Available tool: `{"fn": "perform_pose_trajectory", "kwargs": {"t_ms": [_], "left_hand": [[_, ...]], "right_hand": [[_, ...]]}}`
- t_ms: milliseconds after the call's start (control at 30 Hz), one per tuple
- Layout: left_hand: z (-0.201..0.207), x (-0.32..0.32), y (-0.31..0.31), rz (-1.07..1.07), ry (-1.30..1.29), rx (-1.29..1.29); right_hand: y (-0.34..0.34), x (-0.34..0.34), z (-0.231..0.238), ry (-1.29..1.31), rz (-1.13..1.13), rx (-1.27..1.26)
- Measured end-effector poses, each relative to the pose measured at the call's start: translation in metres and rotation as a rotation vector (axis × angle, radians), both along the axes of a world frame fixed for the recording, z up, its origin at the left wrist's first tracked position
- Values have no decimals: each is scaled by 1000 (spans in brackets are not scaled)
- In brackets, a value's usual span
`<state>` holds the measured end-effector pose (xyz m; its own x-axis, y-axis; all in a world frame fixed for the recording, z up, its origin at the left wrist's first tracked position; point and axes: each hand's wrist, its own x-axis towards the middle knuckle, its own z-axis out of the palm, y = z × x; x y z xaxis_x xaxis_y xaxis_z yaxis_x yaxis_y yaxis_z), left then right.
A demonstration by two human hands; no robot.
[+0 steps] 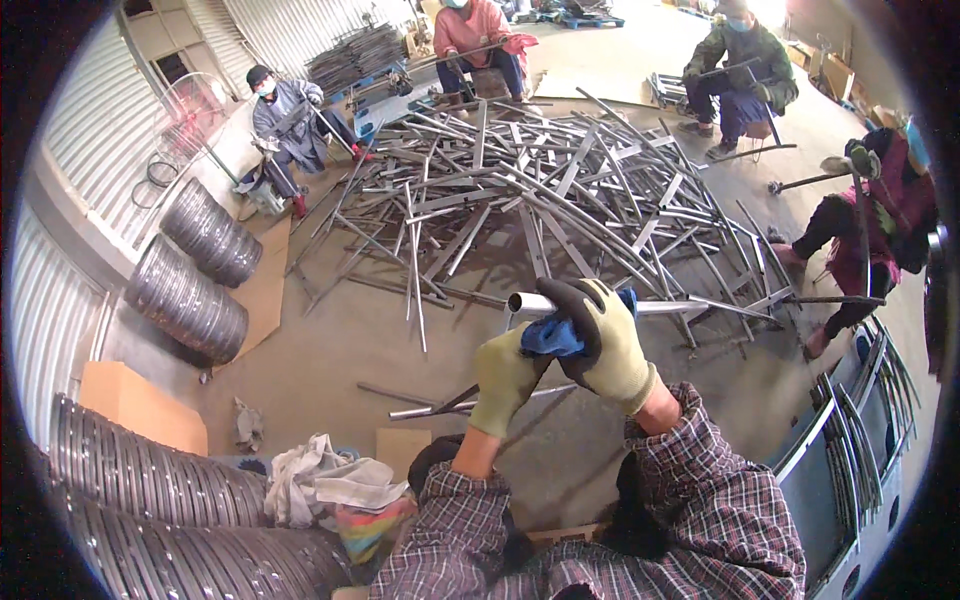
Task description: Picking up metal rods from a pile, scrubbing them with a steel wool pad, and wiping them clean with a cloth.
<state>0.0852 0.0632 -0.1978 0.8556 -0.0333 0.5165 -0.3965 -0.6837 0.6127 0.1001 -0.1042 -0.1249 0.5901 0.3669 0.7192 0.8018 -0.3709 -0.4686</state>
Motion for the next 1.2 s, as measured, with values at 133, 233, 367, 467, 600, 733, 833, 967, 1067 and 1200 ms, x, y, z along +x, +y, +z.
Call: {"fn": "perform_pose_trajectory", "kwargs": {"t_ms": [133, 233, 367, 467, 600, 733, 833, 967, 1067, 1200], "left_hand": [[2, -4, -4, 10, -4, 15], [3, -5, -6, 24, 23, 44], [6, -5, -6, -20, 8, 19], [3, -5, -3, -31, -8, -12], [-3, -1, -4, -33, -25, 1], [1, -5, -7, -14, -11, 15], [-2, -6, -3, -19, -16, 5], [-5, -8, -2, -54, -23, 6], [-4, -9, -6, -55, -6, -23], [-15, 3, 1, -94, -72, -26]], "right_hand": [[-3, -5, -1, 25, -43, -30], [-6, -7, 2, 30, -35, -15], [-9, -7, 6, 43, -43, -20], [-8, -7, 7, 53, -31, -7], [-10, -6, 7, 82, -17, -16], [-13, -6, 8, 104, -5, 5], [-13, -8, 9, 140, 10, -6], [-12, -12, 5, 119, -20, -8], [-13, -12, 3, 125, -31, 19], [-16, -9, 5, 142, -6, -21]]}}
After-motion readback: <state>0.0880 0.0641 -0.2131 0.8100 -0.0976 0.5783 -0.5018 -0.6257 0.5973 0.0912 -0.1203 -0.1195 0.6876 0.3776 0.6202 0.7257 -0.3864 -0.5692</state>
